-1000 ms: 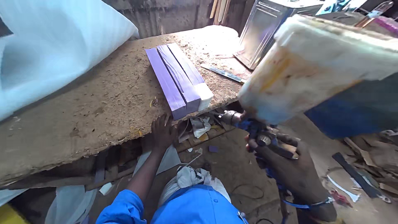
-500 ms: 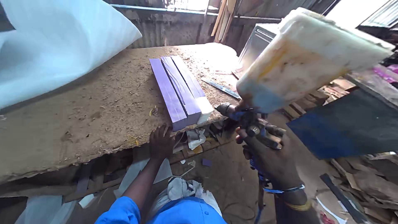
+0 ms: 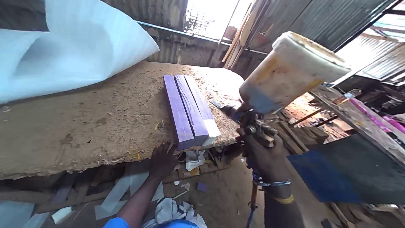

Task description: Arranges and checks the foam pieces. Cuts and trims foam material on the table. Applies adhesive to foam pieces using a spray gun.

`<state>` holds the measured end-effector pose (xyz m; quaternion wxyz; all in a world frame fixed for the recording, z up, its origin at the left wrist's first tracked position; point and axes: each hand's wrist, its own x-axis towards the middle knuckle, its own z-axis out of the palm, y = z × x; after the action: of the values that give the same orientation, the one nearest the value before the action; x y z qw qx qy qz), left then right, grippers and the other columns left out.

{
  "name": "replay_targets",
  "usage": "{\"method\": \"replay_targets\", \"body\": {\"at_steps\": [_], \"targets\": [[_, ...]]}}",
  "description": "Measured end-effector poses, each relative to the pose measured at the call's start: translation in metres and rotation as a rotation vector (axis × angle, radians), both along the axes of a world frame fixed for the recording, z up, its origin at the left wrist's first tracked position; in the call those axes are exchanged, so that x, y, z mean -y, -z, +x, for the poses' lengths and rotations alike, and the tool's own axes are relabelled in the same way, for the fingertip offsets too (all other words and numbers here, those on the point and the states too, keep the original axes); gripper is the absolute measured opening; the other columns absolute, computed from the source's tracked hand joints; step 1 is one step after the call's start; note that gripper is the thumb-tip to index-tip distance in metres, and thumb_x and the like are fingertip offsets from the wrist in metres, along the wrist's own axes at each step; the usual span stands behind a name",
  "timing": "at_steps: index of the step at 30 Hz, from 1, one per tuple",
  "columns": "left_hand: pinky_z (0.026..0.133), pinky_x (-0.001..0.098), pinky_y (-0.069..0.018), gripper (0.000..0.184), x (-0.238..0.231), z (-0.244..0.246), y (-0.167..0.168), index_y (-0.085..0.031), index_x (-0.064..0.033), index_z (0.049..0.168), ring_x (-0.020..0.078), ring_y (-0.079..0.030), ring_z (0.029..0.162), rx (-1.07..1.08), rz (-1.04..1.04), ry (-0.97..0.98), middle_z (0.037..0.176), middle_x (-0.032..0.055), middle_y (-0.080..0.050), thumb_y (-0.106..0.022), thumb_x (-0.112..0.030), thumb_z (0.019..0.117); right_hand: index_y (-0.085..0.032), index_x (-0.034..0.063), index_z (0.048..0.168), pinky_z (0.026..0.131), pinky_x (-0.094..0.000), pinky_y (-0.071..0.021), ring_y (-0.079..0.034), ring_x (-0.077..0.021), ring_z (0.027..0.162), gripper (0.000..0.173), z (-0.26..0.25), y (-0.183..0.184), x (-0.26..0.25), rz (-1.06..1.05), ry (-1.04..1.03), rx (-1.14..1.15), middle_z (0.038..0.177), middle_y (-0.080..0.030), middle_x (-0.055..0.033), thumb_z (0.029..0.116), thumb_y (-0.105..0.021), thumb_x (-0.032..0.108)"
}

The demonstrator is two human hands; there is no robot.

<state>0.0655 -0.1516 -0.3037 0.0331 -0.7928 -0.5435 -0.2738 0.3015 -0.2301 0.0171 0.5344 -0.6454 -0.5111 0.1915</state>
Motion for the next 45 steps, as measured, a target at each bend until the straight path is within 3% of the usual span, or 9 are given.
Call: {"method": "replay_targets", "body": {"at_steps": [5,12,20,25,29,33,36,41,45], "targets": [[0.11,0.0569,-0.0399,0.05,-0.001,0.001,0.008,-0.06,-0.035,0.142,0.0294,-0.054,0.137,-0.019,0.047,-0.024,0.15,0.0032,-0.057,-0.046,-0.053,0.0974,-0.068,0.0075,0.114,0.041,-0.0338,-0.0541,-0.065,-0.0223,0.053,0.025,-0.006,-0.005,-0.019,0.003,0.017,-0.029,0.086,-0.075,-0.0101,0.0923,-0.075,0.018],[0.111,0.0546,-0.04,0.052,-0.005,0.001,0.009,-0.059,-0.0354,0.142,0.0283,-0.052,0.139,-0.032,0.069,-0.026,0.15,0.0018,-0.056,-0.046,-0.055,0.0967,-0.068,0.0069,0.115,0.041,-0.0336,-0.053,-0.064,-0.0226,0.051,0.028,0.005,0.006,-0.018,-0.035,0.042,-0.031,0.081,-0.073,-0.0114,0.0915,-0.076,0.02],[0.112,0.0558,-0.0393,0.049,-0.006,0.002,0.01,-0.063,-0.0337,0.139,0.0287,-0.053,0.137,-0.025,0.115,-0.038,0.148,0.0021,-0.058,-0.046,-0.056,0.0977,-0.066,0.0029,0.116,0.041,-0.0362,-0.0553,-0.067,-0.0257,0.055,0.036,0.024,0.028,0.044,-0.166,-0.06,-0.161,0.09,-0.074,-0.0144,0.0893,-0.078,0.024],[0.113,0.0565,-0.0369,0.053,-0.007,-0.001,0.012,-0.062,-0.034,0.14,0.0294,-0.051,0.139,-0.001,0.112,-0.007,0.151,0.0038,-0.056,-0.039,-0.059,0.0993,-0.064,0.0013,0.12,0.046,-0.0337,-0.0573,-0.069,-0.0207,0.061,0.034,0.052,0.022,0.094,-0.236,-0.063,-0.124,0.095,-0.076,-0.012,0.0902,-0.076,0.013],[0.111,0.0571,-0.0385,0.053,-0.006,-0.001,0.013,-0.064,-0.0337,0.137,0.0296,-0.053,0.137,-0.03,0.11,-0.019,0.149,0.0038,-0.058,-0.039,-0.059,0.098,-0.065,0.0005,0.122,0.05,-0.0358,-0.0587,-0.068,-0.019,0.062,0.037,0.076,0.022,0.112,-0.239,-0.061,0.011,0.099,-0.075,-0.0105,0.0915,-0.076,0.018],[0.112,0.0558,-0.0378,0.053,-0.004,-0.001,0.012,-0.066,-0.0328,0.136,0.0287,-0.052,0.138,-0.062,0.121,-0.027,0.15,0.0026,-0.057,-0.041,-0.058,0.0969,-0.068,0.0037,0.121,0.054,-0.0347,-0.0603,-0.069,-0.0162,0.065,0.035,0.07,0.018,0.105,-0.144,0.011,0.034,0.1,-0.075,-0.0067,0.0916,-0.075,0.02],[0.113,0.0563,-0.0373,0.053,-0.002,-0.002,0.005,-0.065,-0.0321,0.137,0.0298,-0.052,0.138,-0.056,0.112,-0.013,0.151,0.0035,-0.056,-0.042,-0.057,0.097,-0.068,0.0047,0.117,0.044,-0.0347,-0.0572,-0.067,-0.0209,0.056,0.035,0.063,0.017,0.087,-0.078,0.057,-0.11,0.091,-0.075,-0.0093,0.0896,-0.077,0.024],[0.111,0.0559,-0.039,0.052,0.0,-0.001,-0.002,-0.066,-0.0323,0.136,0.0297,-0.054,0.136,-0.09,0.116,-0.021,0.149,0.0033,-0.057,-0.04,-0.056,0.0977,-0.07,0.0073,0.111,0.041,-0.0343,-0.0557,-0.065,-0.0215,0.052,0.033,0.068,0.009,0.06,0.033,0.091,-0.109,0.085,-0.075,-0.0089,0.0876,-0.077,0.03],[0.112,0.0582,-0.0368,0.053,0.0,-0.005,0.003,-0.067,-0.0292,0.134,0.0326,-0.053,0.137,-0.046,0.082,-0.024,0.15,0.0062,-0.057,-0.041,-0.057,0.0972,-0.07,0.0063,0.114,0.045,-0.0339,-0.0576,-0.069,-0.0218,0.058,0.034,0.078,0.01,0.055,0.053,0.1,-0.167,0.092,-0.076,-0.0091,0.0875,-0.078,0.027]]}}
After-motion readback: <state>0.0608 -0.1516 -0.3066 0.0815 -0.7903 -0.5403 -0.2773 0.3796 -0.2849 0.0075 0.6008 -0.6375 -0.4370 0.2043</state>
